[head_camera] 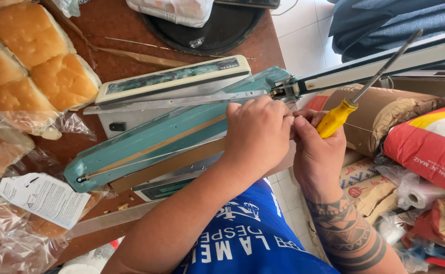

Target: The person uses a yellow screwdriver to unscrew and remove a long, teal-colored metal component from a white digital scale. The person then lifts the removed component to inspect it.

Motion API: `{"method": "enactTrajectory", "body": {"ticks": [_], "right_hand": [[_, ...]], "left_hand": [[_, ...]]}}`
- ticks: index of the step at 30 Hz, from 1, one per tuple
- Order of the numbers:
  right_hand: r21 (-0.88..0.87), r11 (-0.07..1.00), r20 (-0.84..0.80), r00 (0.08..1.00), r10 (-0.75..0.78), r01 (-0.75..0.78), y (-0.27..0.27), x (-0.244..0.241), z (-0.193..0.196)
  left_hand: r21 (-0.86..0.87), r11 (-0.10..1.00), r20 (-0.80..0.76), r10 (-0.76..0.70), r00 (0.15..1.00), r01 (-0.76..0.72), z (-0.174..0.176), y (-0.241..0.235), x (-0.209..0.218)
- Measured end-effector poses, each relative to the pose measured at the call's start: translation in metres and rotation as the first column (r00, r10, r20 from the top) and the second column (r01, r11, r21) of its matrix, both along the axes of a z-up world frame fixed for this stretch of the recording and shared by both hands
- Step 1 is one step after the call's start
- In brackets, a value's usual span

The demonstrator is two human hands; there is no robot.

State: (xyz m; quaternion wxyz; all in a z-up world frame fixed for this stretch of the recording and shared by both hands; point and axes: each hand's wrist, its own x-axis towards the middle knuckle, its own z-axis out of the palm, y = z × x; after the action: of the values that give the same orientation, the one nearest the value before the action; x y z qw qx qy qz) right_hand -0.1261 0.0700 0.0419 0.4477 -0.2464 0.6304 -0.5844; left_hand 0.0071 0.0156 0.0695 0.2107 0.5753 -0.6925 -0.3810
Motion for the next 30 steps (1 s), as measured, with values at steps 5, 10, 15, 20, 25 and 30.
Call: {"method": "enactTrajectory", "body": {"ticks": [5,10,15,20,25,30], "right_hand": [[-0.008,1.000,-0.003,1.000,0.011,-0.011,0.002,-0.006,-0.002],[-0.048,0.999,-0.104,0.995,0.009,-0.014,0.000,-0.004,-0.002],[-0.060,0.997,-0.209,0.977,0.041,-0.054,0.001,-0.010,-0.007],[-0.052,0.995,-0.263,0.962,0.072,-0.089,0.001,-0.015,-0.011],[-0.048,0.993,-0.281,0.955,0.092,-0.110,-0.007,-0.008,-0.006],[-0.050,0.988,-0.337,0.933,0.123,-0.148,-0.014,-0.004,0.007]], "left_hand": [[-0.019,0.999,-0.029,-0.029,0.999,0.029,0.007,0.004,0.004],[-0.102,0.994,-0.063,0.031,0.998,-0.037,0.011,0.008,0.007],[-0.122,0.991,-0.028,0.045,0.999,-0.048,-0.005,0.015,0.008],[-0.160,0.987,0.062,0.023,0.998,-0.012,-0.017,0.021,0.028],[-0.138,0.990,0.073,0.002,0.997,0.008,-0.025,0.021,0.046],[-0.137,0.990,-0.025,0.007,1.000,-0.010,-0.032,0.017,0.046]]}}
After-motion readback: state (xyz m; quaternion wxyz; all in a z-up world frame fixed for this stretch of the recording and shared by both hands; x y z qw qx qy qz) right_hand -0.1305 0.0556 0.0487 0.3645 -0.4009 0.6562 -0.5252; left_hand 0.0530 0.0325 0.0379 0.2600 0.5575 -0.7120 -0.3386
